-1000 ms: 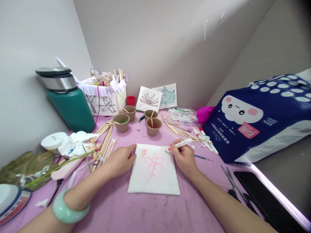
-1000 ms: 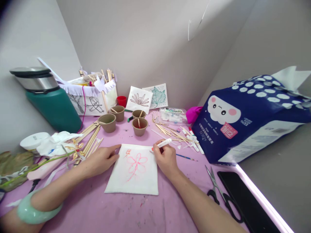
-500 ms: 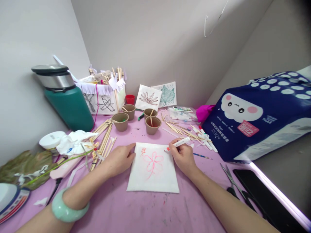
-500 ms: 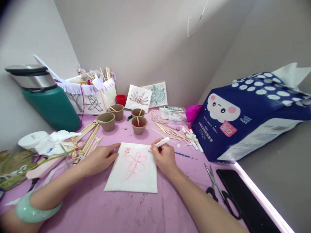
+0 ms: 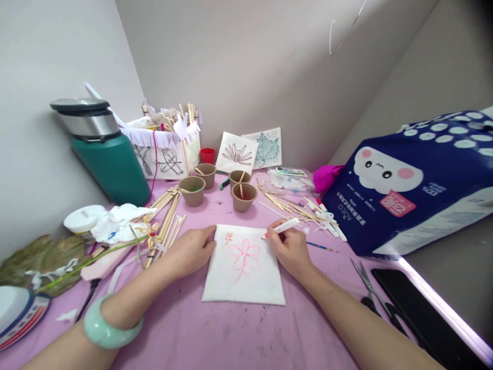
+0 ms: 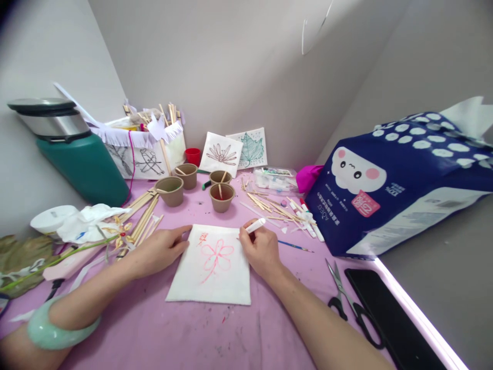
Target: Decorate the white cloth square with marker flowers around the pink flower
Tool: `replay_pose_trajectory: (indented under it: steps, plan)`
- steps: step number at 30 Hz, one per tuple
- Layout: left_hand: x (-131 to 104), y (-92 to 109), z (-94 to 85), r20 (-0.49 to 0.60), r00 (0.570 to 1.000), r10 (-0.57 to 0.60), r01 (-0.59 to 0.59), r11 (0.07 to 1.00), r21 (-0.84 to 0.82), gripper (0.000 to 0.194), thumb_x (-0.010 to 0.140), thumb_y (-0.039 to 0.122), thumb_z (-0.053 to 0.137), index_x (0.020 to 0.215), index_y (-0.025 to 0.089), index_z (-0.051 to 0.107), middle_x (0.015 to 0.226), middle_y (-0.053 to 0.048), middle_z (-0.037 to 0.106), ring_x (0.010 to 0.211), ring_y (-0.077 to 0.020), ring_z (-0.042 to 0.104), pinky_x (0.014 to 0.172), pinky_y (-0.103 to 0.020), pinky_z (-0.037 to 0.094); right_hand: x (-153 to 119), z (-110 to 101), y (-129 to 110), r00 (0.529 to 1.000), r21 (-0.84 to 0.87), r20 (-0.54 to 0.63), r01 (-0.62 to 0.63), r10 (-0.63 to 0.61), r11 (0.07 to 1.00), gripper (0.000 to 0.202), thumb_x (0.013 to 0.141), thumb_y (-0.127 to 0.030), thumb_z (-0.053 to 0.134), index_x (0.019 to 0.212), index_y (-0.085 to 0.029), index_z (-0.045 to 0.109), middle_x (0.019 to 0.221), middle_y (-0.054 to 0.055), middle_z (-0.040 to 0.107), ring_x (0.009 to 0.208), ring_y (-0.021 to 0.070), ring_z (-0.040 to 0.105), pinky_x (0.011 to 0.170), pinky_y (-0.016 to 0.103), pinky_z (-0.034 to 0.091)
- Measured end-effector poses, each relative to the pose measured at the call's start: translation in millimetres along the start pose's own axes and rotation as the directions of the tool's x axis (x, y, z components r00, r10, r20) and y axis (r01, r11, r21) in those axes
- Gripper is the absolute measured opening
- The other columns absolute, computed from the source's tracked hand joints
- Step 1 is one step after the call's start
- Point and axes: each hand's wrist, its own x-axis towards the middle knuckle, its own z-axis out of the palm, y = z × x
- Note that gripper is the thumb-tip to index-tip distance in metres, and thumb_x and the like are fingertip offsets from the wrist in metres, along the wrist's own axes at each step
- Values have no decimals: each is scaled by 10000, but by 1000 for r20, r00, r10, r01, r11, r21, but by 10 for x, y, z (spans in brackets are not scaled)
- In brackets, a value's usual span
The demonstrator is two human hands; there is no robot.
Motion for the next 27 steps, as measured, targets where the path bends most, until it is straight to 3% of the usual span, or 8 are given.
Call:
replay_pose_trajectory:
  steps: [20, 27]
  plan:
    - [-1, 6, -2, 5, 1000, 2, -2, 1000, 15, 393, 841, 244, 383, 1199, 227, 544, 804, -48, 679, 754, -208, 625, 623, -268, 362, 2, 23, -11, 1000, 15, 7, 7, -7, 1000, 177, 821, -307, 508, 692, -190, 546, 534, -34, 531, 461, 111, 471, 500, 233, 350]
    - [-13, -18, 20, -13, 1000, 9, -8, 1000, 17, 426, 844, 249, 389, 1251, 239, 517, 837, -48, 689, 772, -210, 628, 636, -269, 364, 12, 3, -2, 996, 33, -91, 5, -2, 999, 195, 825, -311, 516, 680, -184, 549, 556, -29, 536, 478, 110, 487, 516, 228, 370]
